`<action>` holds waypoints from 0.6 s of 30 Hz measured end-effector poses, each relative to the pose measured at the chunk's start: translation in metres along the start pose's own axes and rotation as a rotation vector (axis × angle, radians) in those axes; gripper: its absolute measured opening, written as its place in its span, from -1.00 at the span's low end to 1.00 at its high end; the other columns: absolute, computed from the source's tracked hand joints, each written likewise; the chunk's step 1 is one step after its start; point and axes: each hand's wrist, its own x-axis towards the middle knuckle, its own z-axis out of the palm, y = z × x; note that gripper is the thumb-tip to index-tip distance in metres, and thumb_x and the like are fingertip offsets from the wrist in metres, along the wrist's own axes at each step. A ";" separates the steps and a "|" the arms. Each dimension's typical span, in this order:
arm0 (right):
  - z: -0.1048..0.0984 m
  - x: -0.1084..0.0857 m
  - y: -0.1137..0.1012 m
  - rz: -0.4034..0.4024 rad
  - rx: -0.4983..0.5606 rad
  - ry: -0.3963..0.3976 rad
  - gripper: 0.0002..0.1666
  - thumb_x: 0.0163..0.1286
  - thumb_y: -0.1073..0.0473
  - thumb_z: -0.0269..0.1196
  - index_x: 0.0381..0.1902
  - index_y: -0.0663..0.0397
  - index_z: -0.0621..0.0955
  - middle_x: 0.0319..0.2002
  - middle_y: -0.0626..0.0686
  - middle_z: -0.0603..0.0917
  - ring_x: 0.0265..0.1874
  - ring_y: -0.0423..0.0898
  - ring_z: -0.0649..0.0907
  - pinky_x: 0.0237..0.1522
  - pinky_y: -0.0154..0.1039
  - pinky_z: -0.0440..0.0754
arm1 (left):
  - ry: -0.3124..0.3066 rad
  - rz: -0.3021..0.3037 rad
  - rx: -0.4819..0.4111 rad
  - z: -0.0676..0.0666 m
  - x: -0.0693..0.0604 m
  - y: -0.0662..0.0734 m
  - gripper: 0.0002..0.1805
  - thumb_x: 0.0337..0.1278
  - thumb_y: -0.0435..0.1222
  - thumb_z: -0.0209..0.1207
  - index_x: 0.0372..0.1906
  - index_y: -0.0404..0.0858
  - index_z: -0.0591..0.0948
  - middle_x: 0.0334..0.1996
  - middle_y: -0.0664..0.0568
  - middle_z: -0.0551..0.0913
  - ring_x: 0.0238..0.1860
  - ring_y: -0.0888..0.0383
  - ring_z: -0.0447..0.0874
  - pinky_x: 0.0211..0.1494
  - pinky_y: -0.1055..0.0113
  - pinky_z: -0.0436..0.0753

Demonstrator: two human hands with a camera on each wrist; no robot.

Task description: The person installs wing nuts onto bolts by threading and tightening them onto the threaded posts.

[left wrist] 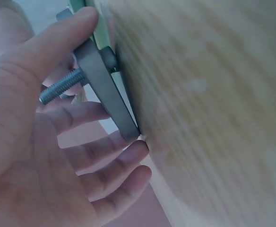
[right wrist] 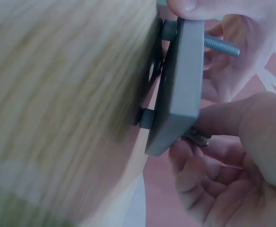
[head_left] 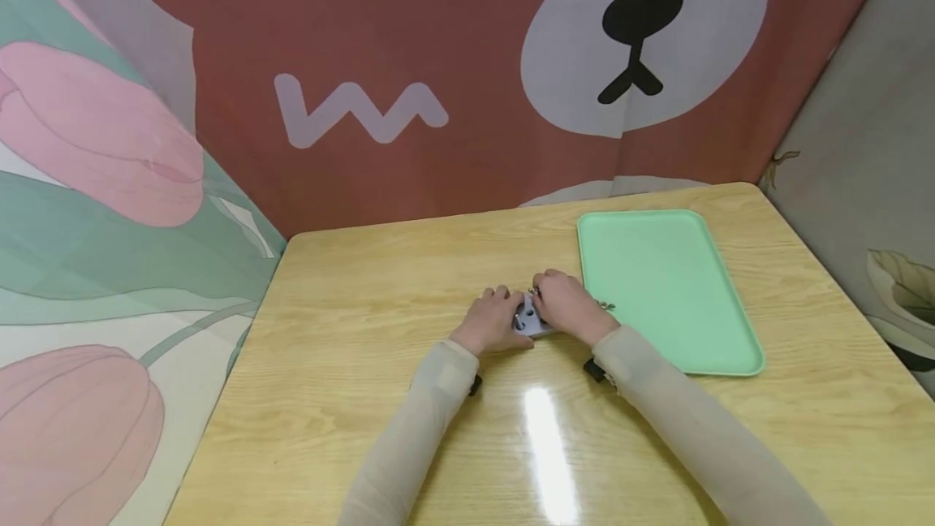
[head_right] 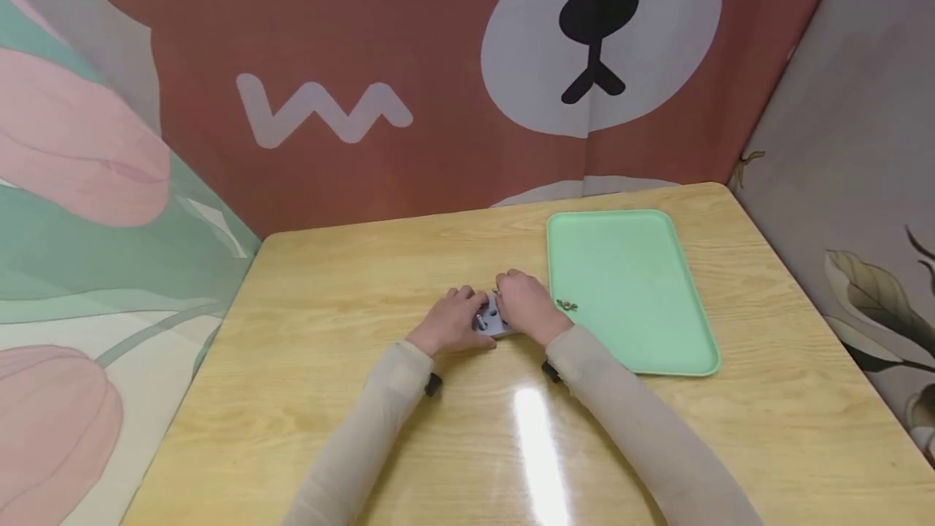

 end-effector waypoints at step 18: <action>-0.016 0.004 -0.004 -0.053 -0.016 -0.124 -0.82 0.31 0.27 0.13 -0.24 0.21 0.65 -0.35 0.10 0.60 -0.40 -0.07 0.57 -0.35 -0.17 0.56 | -0.059 -0.010 -0.021 -0.008 0.001 -0.001 -0.15 -0.12 0.22 0.30 0.30 -0.05 0.36 0.04 -0.01 0.43 -0.05 0.07 0.37 -0.06 0.17 0.46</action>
